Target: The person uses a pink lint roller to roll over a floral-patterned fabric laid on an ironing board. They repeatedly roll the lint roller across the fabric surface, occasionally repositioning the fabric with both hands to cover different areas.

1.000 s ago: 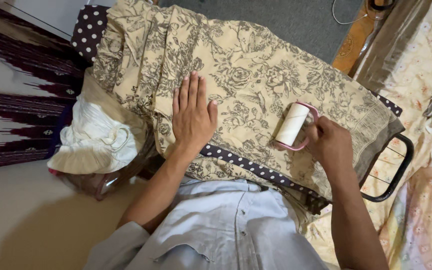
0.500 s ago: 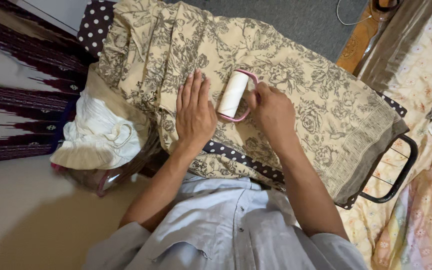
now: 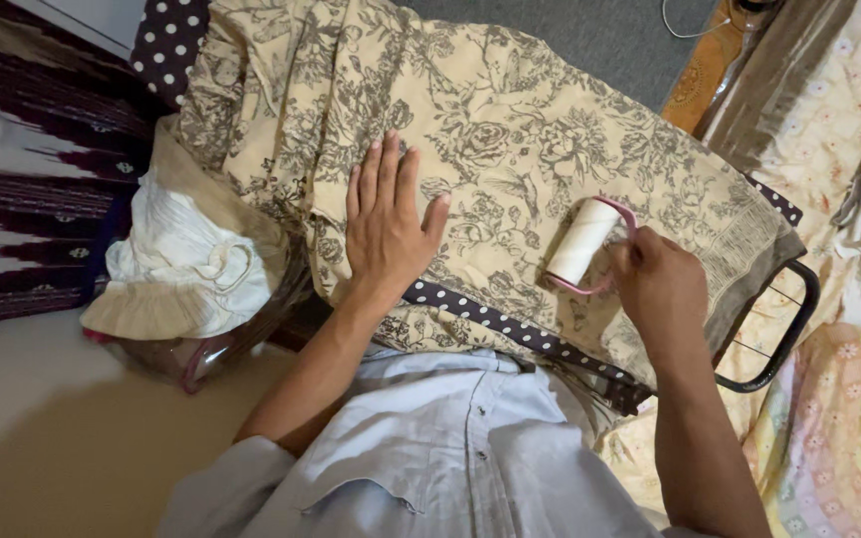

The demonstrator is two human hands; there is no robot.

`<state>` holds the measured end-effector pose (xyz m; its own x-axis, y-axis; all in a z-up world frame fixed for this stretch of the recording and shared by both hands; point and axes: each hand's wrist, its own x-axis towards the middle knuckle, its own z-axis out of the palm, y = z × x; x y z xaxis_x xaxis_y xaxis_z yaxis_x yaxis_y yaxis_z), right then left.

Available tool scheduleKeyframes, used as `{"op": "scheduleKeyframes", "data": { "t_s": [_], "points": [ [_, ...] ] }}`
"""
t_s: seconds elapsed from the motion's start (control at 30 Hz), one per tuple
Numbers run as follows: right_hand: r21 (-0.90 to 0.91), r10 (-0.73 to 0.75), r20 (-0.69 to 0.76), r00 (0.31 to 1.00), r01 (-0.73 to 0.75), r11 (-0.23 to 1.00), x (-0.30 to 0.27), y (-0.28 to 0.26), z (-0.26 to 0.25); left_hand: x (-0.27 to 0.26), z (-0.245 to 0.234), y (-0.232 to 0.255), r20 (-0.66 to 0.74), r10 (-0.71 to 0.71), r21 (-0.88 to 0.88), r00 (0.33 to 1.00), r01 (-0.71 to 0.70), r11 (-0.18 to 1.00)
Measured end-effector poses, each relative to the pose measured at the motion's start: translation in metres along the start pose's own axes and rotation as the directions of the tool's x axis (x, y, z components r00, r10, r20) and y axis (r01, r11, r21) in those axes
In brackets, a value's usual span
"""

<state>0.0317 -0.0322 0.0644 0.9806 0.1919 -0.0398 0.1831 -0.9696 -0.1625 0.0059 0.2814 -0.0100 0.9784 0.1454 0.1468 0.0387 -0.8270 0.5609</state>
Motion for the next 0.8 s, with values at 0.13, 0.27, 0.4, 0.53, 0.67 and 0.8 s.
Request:
{"op": "scheduleKeyframes", "data": {
  "t_s": [0.13, 0.27, 0.4, 0.53, 0.67, 0.8],
  "points": [
    [-0.052, 0.070, 0.032, 0.997, -0.068, 0.996, 0.004, -0.010, -0.003, -0.001, -0.002, 0.001, 0.003, -0.001, -0.006, 1.000, 0.001, 1.000],
    [0.069, 0.097, 0.135, 0.986, -0.107, 0.992, 0.027, -0.046, 0.010, -0.004, 0.006, -0.004, 0.022, -0.009, 0.025, 1.000, 0.008, 1.000],
    [0.056, -0.014, 0.139, 0.990, 0.006, 0.998, 0.054, -0.085, 0.033, -0.005, 0.021, -0.012, -0.010, 0.023, 0.102, 1.000, -0.022, 0.995],
    [0.067, -0.040, 0.152, 0.988, 0.030, 0.997, 0.061, -0.098, 0.043, -0.009, 0.020, -0.012, 0.024, -0.017, 0.074, 1.000, 0.015, 0.997],
    [0.128, 0.025, 0.204, 0.979, -0.052, 0.990, 0.052, -0.076, 0.037, -0.004, 0.011, -0.006, 0.016, -0.026, 0.022, 1.000, 0.026, 0.999],
    [0.100, 0.131, 0.175, 0.976, -0.150, 0.984, 0.022, -0.028, 0.013, -0.003, 0.004, -0.001, -0.025, 0.010, 0.025, 1.000, -0.010, 1.000]
  ]
}}
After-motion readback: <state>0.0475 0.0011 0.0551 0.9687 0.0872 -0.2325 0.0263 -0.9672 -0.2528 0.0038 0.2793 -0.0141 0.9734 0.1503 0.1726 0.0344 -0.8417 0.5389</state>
